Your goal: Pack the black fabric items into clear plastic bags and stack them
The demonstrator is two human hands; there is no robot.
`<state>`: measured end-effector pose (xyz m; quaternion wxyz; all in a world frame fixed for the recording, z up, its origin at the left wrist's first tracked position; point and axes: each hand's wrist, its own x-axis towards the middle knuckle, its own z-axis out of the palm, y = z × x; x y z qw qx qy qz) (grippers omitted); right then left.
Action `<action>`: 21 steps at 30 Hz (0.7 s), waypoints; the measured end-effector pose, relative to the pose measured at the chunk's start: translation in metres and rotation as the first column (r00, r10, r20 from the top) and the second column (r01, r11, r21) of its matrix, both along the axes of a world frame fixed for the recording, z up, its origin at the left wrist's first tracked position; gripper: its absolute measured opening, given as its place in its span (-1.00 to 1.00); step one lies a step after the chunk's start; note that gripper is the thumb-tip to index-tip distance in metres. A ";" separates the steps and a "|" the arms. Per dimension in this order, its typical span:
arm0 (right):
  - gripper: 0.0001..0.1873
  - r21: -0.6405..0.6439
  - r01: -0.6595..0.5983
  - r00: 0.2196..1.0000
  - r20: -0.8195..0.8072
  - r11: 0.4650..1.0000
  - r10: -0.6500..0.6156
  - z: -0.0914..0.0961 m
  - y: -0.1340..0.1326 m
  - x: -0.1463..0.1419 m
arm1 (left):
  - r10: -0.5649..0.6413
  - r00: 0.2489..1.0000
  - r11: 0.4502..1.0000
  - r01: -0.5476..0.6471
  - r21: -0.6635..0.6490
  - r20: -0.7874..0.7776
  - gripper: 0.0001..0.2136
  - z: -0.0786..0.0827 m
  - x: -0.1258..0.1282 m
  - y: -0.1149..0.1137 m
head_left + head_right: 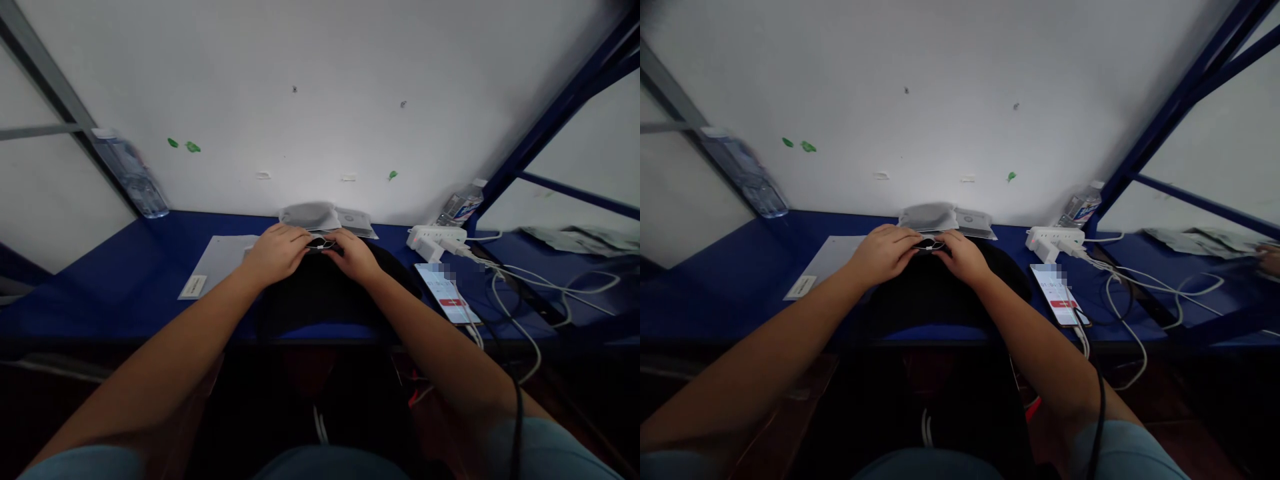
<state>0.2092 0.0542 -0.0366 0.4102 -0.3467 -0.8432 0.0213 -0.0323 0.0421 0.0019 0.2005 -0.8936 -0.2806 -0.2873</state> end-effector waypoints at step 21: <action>-0.81 0.070 -0.087 0.994 0.077 0.994 0.082 0.007 -0.013 -0.005 | -0.087 0.996 0.993 0.086 0.084 0.008 -0.78 -0.019 0.010 0.007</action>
